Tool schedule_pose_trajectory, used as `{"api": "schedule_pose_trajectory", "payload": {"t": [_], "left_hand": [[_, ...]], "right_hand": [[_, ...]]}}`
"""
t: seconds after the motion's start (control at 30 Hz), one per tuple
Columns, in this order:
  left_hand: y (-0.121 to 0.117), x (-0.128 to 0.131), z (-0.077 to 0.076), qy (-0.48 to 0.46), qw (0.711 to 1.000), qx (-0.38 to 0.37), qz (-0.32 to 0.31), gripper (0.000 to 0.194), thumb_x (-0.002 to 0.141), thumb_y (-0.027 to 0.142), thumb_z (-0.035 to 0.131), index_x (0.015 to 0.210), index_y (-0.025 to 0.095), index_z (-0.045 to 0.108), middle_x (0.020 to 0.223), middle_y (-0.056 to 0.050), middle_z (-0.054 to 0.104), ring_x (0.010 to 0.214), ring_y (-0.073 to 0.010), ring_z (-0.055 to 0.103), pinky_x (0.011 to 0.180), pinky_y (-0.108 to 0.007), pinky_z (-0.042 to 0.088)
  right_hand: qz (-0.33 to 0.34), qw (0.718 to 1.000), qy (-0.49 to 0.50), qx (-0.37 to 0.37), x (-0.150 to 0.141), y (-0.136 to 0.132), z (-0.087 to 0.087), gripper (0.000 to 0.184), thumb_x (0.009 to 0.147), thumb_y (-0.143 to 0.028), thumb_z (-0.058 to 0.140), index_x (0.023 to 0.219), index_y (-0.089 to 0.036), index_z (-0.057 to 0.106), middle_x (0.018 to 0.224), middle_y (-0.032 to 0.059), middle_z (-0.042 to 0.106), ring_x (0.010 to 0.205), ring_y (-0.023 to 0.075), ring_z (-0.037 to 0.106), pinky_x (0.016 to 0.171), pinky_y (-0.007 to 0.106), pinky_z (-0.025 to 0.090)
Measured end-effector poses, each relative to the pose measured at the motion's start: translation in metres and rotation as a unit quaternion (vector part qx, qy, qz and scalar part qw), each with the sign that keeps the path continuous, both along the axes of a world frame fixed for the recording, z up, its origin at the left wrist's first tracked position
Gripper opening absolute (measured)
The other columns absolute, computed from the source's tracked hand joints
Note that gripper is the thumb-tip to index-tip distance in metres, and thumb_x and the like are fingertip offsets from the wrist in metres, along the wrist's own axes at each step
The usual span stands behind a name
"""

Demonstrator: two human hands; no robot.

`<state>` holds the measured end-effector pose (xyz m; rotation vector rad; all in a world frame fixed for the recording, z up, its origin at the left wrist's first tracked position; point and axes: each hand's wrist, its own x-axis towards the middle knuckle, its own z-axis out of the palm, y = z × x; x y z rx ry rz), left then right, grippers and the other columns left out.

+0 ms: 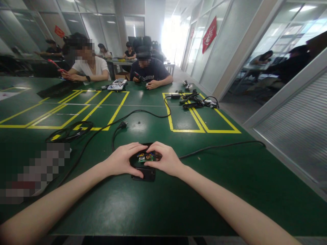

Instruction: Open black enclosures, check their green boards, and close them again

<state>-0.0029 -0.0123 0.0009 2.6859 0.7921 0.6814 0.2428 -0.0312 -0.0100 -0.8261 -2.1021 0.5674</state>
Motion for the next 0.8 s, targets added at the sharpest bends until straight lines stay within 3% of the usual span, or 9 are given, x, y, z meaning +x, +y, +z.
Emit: {"api": "schedule_pose_trajectory", "payload": {"t": [0.1,0.2,0.33,0.43,0.53,0.7,0.8], "left_hand": [[0.0016,0.0002,-0.0004,0.006,1.000,-0.005,0.009,0.080,0.073,0.066,0.084,0.135,0.022,0.061,0.128,-0.012,0.072,0.117,-0.0298,0.069,0.100,-0.041,0.057],[0.0000,0.0027,-0.0001,0.003,1.000,0.002,0.017,0.057,0.085,0.054,0.079,0.129,0.021,0.064,0.126,-0.011,0.074,0.117,-0.0280,0.070,0.101,-0.040,0.057],[-0.0030,0.0051,0.0000,-0.012,1.000,0.014,0.018,0.034,0.094,0.041,0.070,0.121,0.020,0.068,0.122,-0.009,0.075,0.116,-0.0257,0.070,0.102,-0.039,0.056],[-0.0034,0.0049,-0.0006,-0.019,0.999,0.020,0.027,0.034,0.095,0.043,0.068,0.118,0.019,0.069,0.120,-0.010,0.076,0.114,-0.0264,0.071,0.099,-0.040,0.058],[-0.0030,0.0045,-0.0012,-0.023,0.999,0.024,0.021,0.032,0.097,0.042,0.066,0.119,0.018,0.069,0.119,-0.010,0.076,0.113,-0.0259,0.071,0.098,-0.040,0.058],[-0.0024,0.0044,-0.0008,-0.037,0.998,0.044,-0.008,0.022,0.104,0.027,0.053,0.113,0.018,0.071,0.118,-0.010,0.076,0.115,-0.0233,0.068,0.101,-0.039,0.057],[-0.0020,0.0034,-0.0006,-0.041,0.997,0.058,0.011,0.020,0.103,0.022,0.052,0.105,0.019,0.072,0.113,-0.009,0.074,0.109,-0.0223,0.067,0.094,-0.036,0.057]], "right_hand": [[0.003,0.999,-0.036,0.002,-0.0008,-0.0012,-0.0014,0.027,0.084,-0.037,0.084,0.103,-0.023,0.071,0.110,0.0078,0.071,0.098,0.0231,0.071,0.084,0.036,0.060],[0.001,0.999,-0.050,0.004,-0.0023,-0.0042,0.0001,0.023,0.088,-0.032,0.077,0.108,-0.023,0.071,0.119,0.0092,0.069,0.105,0.0236,0.071,0.090,0.037,0.059],[0.006,0.997,-0.060,0.039,-0.0036,-0.0060,0.0039,0.042,0.083,-0.032,0.078,0.122,-0.023,0.066,0.129,0.0125,0.066,0.115,0.0279,0.067,0.098,0.044,0.056],[0.019,0.994,-0.081,0.065,-0.0039,-0.0043,0.0048,0.048,0.077,-0.028,0.082,0.121,-0.022,0.064,0.123,0.0121,0.070,0.111,0.0293,0.066,0.097,0.048,0.054],[-0.003,0.996,-0.085,0.039,-0.0039,-0.0025,0.0041,0.039,0.079,-0.021,0.079,0.115,-0.022,0.065,0.113,0.0091,0.073,0.101,0.0264,0.067,0.091,0.044,0.055],[-0.045,0.995,-0.093,0.011,-0.0035,-0.0028,0.0030,0.031,0.080,-0.018,0.079,0.108,-0.022,0.066,0.103,0.0059,0.074,0.092,0.0237,0.066,0.081,0.038,0.055],[-0.052,0.994,-0.098,0.003,-0.0029,-0.0029,0.0030,0.028,0.081,-0.017,0.080,0.105,-0.023,0.068,0.099,0.0043,0.074,0.088,0.0222,0.065,0.076,0.035,0.054]]}}
